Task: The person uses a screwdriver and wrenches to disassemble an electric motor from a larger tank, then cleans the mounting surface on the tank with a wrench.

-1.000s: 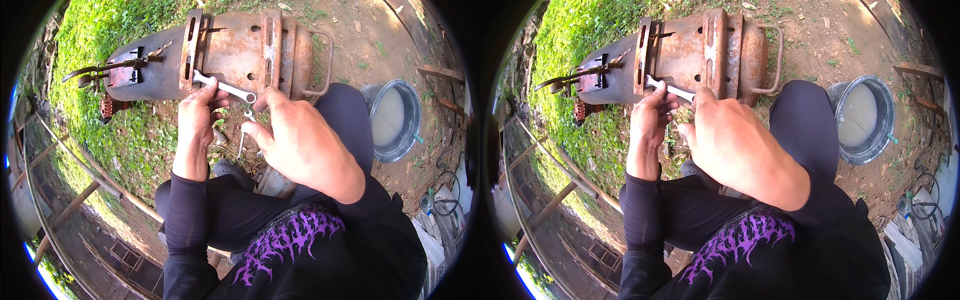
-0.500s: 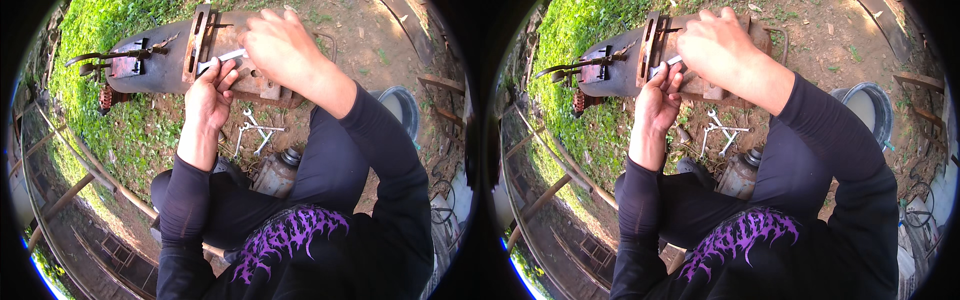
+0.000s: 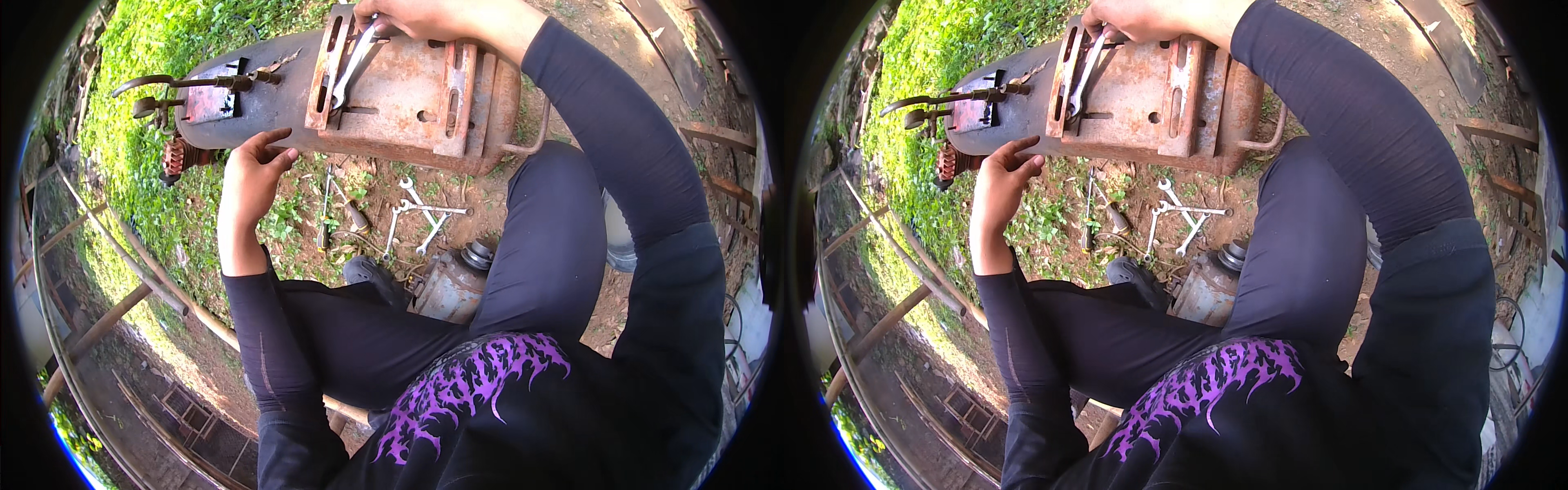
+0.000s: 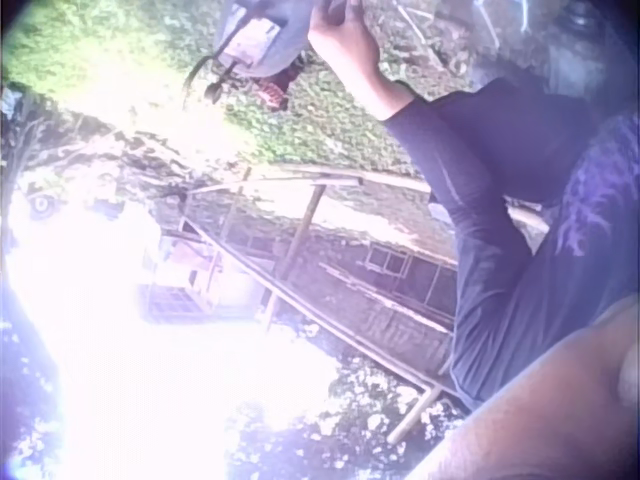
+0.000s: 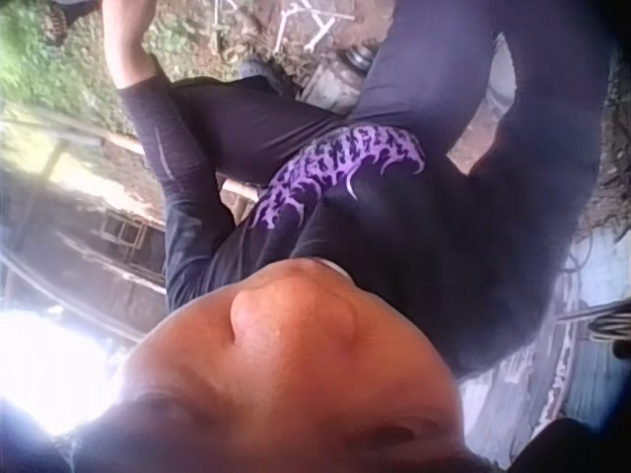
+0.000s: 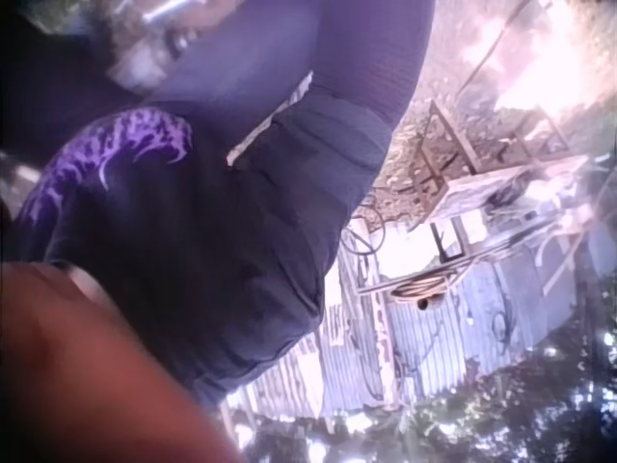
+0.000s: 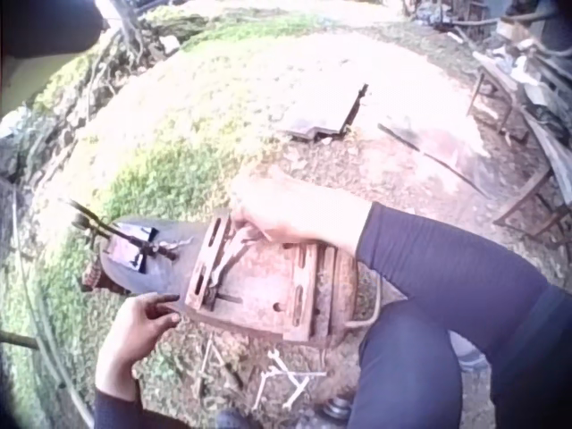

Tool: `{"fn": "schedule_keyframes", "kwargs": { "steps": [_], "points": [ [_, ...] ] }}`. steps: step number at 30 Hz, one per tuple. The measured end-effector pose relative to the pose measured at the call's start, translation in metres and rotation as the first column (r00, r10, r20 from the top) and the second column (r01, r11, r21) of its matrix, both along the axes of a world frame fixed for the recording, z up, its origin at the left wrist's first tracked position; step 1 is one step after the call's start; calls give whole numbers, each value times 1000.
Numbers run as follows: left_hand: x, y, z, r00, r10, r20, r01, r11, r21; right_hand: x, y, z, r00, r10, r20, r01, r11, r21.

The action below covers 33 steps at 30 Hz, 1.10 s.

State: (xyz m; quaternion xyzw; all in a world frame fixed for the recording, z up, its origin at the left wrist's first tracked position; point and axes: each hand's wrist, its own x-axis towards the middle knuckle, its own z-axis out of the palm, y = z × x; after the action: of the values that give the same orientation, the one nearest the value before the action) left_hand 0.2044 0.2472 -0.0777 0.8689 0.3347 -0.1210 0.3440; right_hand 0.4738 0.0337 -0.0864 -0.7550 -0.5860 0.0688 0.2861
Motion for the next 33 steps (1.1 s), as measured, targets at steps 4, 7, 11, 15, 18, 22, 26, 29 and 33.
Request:
{"fn": "schedule_keyframes", "kwargs": {
  "steps": [4, 7, 11, 15, 18, 22, 26, 29, 33],
  "points": [
    [11, -14, -5, 980, -43, 193, 58, 996, -70, -2, -49, -7, 831, 48, 555, -301, 876, 376],
    [17, -20, -8, 955, -7, 295, 53, 988, -148, -79, -85, 48, 988, 33, 148, -39, 999, 33],
    [26, -17, -5, 956, 0, 292, 67, 973, -221, -154, -94, 25, 720, -172, -672, 30, 975, -218],
    [23, -12, -5, 962, 66, 264, 22, 949, -315, -229, -73, -51, 591, -130, -796, 212, 977, -2],
    [25, -10, -7, 970, 48, 236, 26, 954, -300, -249, -45, -64, 485, -235, -842, 323, 943, -78],
    [25, -11, -6, 969, 50, 243, 23, 958, -287, -251, -31, -59, 470, -261, -843, 313, 942, -118],
    [28, -14, -4, 969, 57, 240, 17, 955, -296, -256, -26, -56, 419, -252, -872, 371, 924, -89],
    [27, -12, -5, 969, 30, 243, 36, 964, -265, -263, -16, -61, 400, -241, -884, 421, 906, -57],
    [25, -9, -5, 969, 1, 248, 60, 969, -238, -264, -1, -56, 324, -279, -904, 397, 907, -138]
  ]
}}
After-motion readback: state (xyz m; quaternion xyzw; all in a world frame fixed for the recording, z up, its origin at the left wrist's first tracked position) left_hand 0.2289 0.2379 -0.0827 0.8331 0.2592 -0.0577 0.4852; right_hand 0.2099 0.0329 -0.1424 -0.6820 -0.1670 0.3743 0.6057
